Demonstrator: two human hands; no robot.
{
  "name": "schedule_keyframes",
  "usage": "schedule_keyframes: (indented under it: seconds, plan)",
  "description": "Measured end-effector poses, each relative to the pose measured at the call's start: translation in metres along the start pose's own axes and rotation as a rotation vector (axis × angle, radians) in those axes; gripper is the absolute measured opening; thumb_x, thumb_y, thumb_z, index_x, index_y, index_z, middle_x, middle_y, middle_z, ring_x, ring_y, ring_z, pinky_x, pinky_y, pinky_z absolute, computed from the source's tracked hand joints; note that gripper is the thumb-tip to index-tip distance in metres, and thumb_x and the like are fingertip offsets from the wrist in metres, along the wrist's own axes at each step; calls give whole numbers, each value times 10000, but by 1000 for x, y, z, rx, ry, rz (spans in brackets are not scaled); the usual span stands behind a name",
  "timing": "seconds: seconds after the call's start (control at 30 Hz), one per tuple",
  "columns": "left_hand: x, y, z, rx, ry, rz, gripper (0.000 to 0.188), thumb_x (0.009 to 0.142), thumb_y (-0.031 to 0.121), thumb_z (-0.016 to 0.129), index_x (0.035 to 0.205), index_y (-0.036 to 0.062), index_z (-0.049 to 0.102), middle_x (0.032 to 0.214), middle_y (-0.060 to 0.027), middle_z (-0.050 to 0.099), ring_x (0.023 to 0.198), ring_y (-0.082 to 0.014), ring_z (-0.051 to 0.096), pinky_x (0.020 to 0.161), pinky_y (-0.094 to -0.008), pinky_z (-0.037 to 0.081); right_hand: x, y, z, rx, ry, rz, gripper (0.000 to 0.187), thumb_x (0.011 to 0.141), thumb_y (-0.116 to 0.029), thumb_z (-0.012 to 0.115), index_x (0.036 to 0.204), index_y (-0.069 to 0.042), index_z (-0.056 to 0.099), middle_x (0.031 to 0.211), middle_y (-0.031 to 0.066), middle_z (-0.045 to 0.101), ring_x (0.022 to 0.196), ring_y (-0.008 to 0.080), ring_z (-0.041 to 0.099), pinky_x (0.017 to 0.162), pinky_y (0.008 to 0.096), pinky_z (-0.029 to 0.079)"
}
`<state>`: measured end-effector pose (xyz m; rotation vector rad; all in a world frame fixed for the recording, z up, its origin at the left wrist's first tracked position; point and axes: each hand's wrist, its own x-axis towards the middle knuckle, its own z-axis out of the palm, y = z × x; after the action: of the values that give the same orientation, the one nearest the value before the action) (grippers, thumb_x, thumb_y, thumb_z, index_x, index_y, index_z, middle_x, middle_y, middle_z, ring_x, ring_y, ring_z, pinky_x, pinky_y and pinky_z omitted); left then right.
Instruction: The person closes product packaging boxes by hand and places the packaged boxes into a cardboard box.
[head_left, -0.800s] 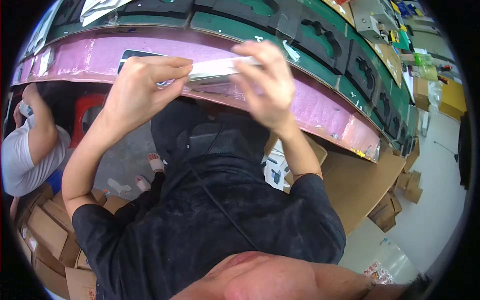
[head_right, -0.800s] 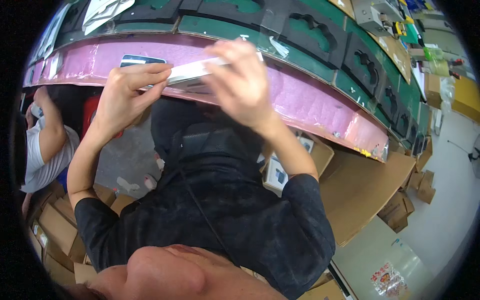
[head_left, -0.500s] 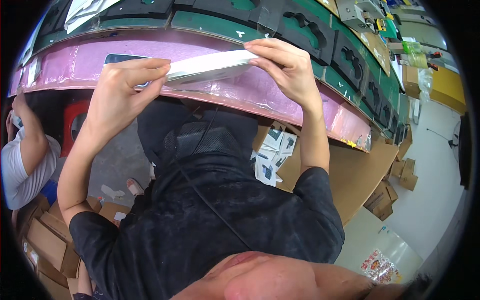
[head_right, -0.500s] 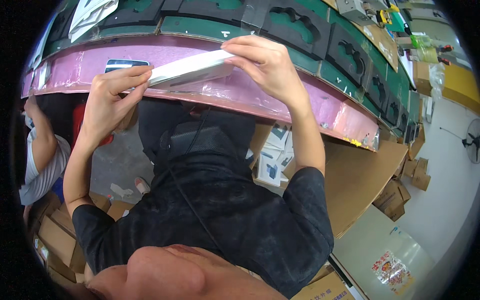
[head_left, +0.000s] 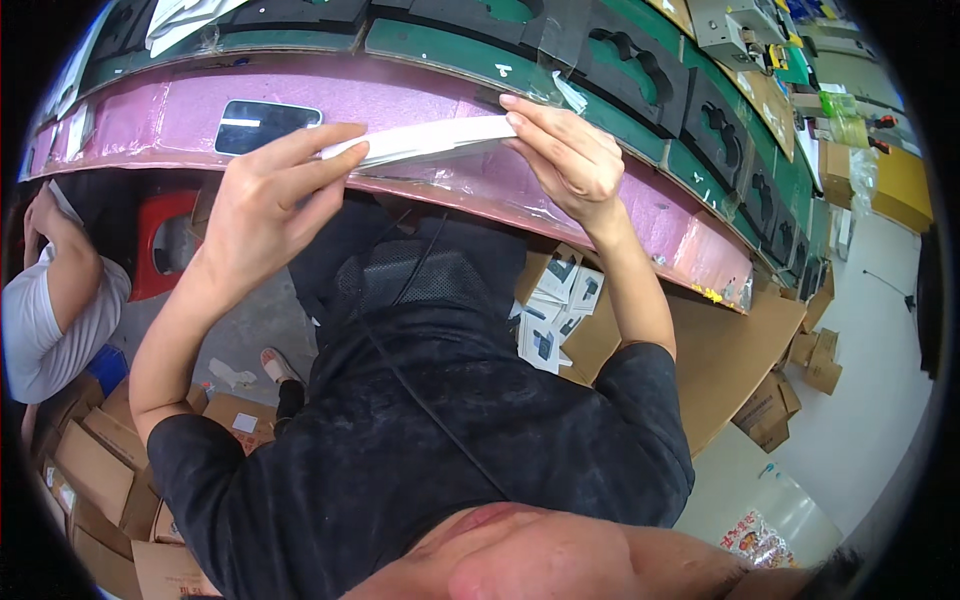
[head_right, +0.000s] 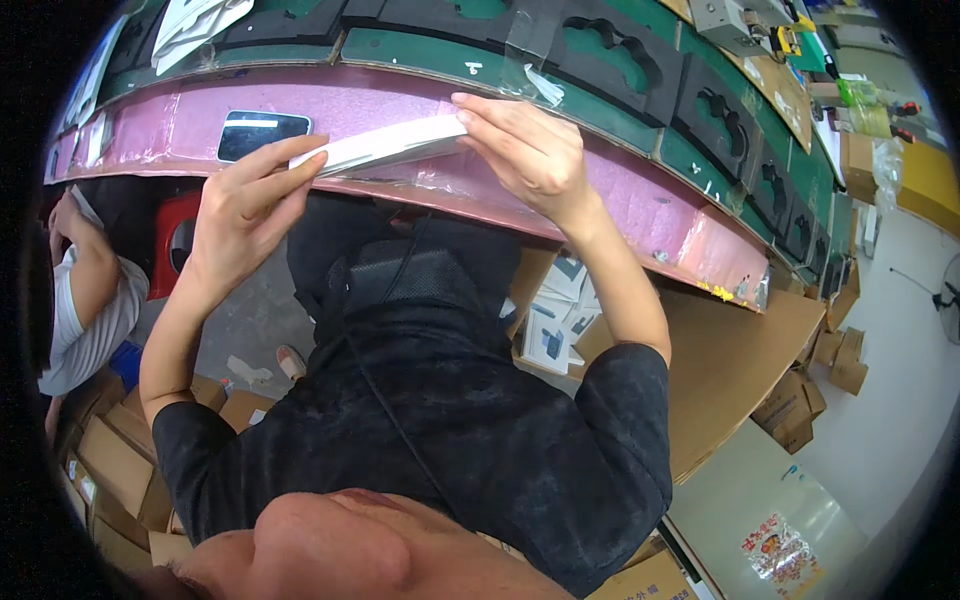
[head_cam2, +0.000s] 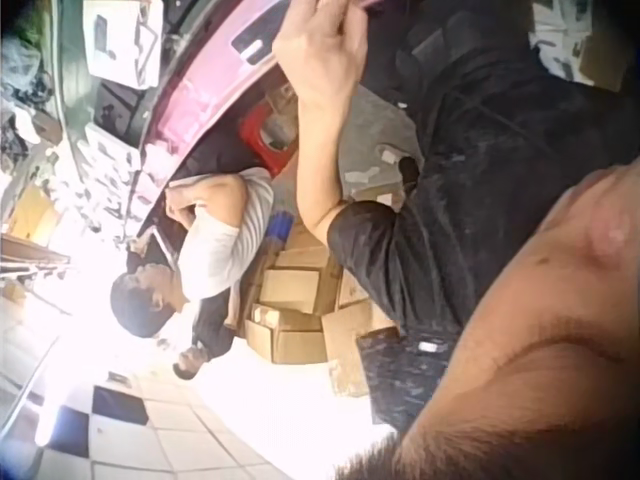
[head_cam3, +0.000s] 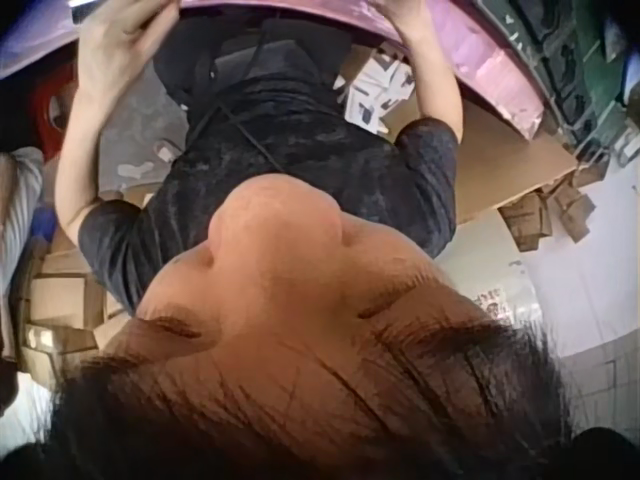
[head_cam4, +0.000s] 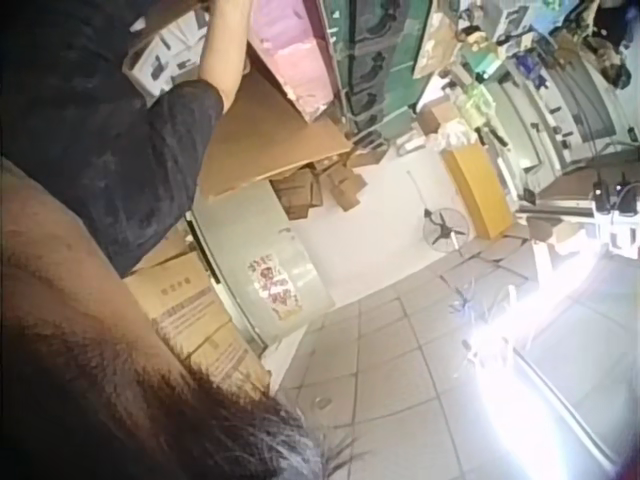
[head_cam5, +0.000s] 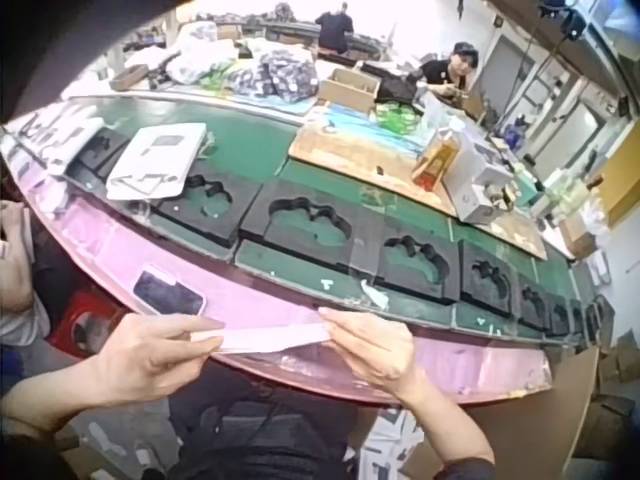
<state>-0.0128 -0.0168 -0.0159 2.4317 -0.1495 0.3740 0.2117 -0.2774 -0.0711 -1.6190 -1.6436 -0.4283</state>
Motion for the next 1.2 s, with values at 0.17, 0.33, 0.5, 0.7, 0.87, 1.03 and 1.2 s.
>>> schedule_keyframes:
  seconds: [0.17, 0.33, 0.5, 0.7, 0.87, 1.03, 1.2]
  plan:
    - [-6, -2, 15, 28, 39, 60, 411, 837, -133, 745, 1222, 5, 776, 1269, -192, 754, 952, -286, 794, 737, -319, 618, -5, 1, 10, -34, 88, -50, 369, 754, 1, 887, 1101, 42, 768, 1148, 185, 790, 962, 321, 795, 811, 367, 665]
    - [-8, -25, 34, 205, 224, 269, 425, 827, -123, 780, 1242, -44, 735, 1223, -224, 750, 1029, -362, 779, 817, -378, 641, 4, -14, 17, 2, 35, 106, 426, 739, -33, 899, 1153, -55, 799, 1128, 133, 774, 967, 303, 752, 788, 373, 625]
    - [4, -17, 45, 200, 320, 202, 447, 824, -98, 792, 1258, -1, 748, 1150, -194, 755, 989, -338, 767, 799, -385, 623, 2, -5, 46, 2, 188, 81, 433, 722, -30, 903, 1140, -94, 813, 1116, 71, 771, 962, 259, 688, 787, 355, 580]
    - [17, -30, 63, 214, 417, 192, 470, 776, -67, 823, 1222, 79, 793, 1094, -162, 738, 973, -323, 733, 797, -404, 591, 4, -15, 54, 21, 254, 179, 367, 718, -11, 901, 1072, -76, 826, 1073, 64, 784, 934, 249, 672, 788, 348, 555]
    - [31, -10, 74, 236, 468, 302, 434, 736, -19, 874, 1158, 33, 787, 1155, -151, 750, 1028, -331, 738, 844, -415, 593, 4, -15, 62, 7, 318, 208, 343, 721, -21, 903, 1051, -76, 831, 1060, 60, 788, 943, 245, 677, 800, 344, 556]
    - [36, -16, 83, 263, 484, 287, 414, 741, 13, 887, 1143, 44, 795, 1141, -127, 755, 1016, -316, 738, 836, -411, 588, 2, -16, 62, 20, 328, 212, 334, 728, -26, 904, 1050, -78, 833, 1067, 52, 787, 946, 244, 677, 804, 345, 557]
    - [36, -13, 81, 230, 467, 274, 387, 748, 7, 882, 1124, 50, 806, 1127, -108, 754, 1010, -309, 739, 832, -411, 586, 0, -16, 62, 24, 339, 222, 323, 744, -43, 904, 1056, -88, 833, 1070, 55, 784, 955, 248, 680, 811, 352, 559]
